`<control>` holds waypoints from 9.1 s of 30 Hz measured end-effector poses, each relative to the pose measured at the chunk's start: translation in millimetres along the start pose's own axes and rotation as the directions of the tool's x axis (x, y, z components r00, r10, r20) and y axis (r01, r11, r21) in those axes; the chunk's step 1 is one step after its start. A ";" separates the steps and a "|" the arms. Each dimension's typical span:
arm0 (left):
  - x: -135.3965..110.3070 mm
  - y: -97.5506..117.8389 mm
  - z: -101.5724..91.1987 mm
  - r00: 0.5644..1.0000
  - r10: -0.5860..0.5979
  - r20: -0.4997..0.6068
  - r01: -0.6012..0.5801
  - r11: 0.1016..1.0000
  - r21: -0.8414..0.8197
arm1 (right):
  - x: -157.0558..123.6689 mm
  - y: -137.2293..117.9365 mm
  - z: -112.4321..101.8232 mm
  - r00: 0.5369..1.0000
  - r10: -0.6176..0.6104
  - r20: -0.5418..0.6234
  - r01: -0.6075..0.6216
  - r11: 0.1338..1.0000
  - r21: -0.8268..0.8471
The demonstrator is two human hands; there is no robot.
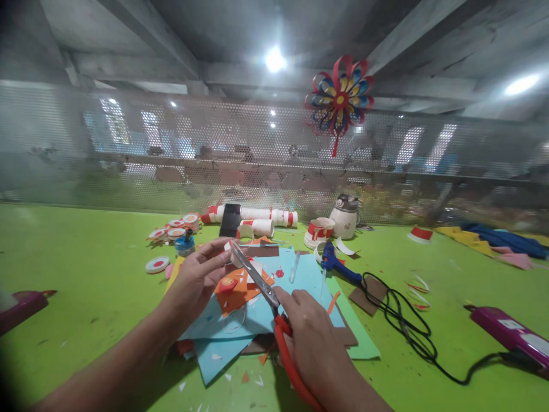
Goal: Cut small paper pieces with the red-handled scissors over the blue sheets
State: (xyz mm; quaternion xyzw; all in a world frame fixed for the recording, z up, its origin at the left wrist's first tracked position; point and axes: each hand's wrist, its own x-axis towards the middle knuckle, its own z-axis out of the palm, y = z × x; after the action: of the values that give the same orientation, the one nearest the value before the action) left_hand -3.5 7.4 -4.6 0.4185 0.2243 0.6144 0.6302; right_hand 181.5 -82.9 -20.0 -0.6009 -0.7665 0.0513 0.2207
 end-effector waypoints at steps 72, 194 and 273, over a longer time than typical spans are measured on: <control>-0.2 0.3 0.7 0.997 -0.036 -0.061 0.035 0.999 -0.009 | 4.0 -0.9 5.5 1.000 0.000 -0.022 0.003 0.994 0.110; 6.5 0.3 -7.2 0.974 -0.222 0.048 0.227 0.943 -0.243 | 26.4 45.5 5.9 0.982 0.188 -0.022 -0.169 0.924 0.343; 14.7 -16.2 -18.0 0.966 -0.214 0.142 0.240 0.950 -0.201 | -3.9 33.6 17.4 0.987 -0.011 -0.160 0.049 0.970 0.239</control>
State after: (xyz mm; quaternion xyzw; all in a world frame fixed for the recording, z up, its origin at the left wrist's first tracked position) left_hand -6.2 27.8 -24.1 0.3543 0.1648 0.5326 0.7508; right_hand 205.4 -74.2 -48.2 -0.5600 -0.7438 0.0933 0.3529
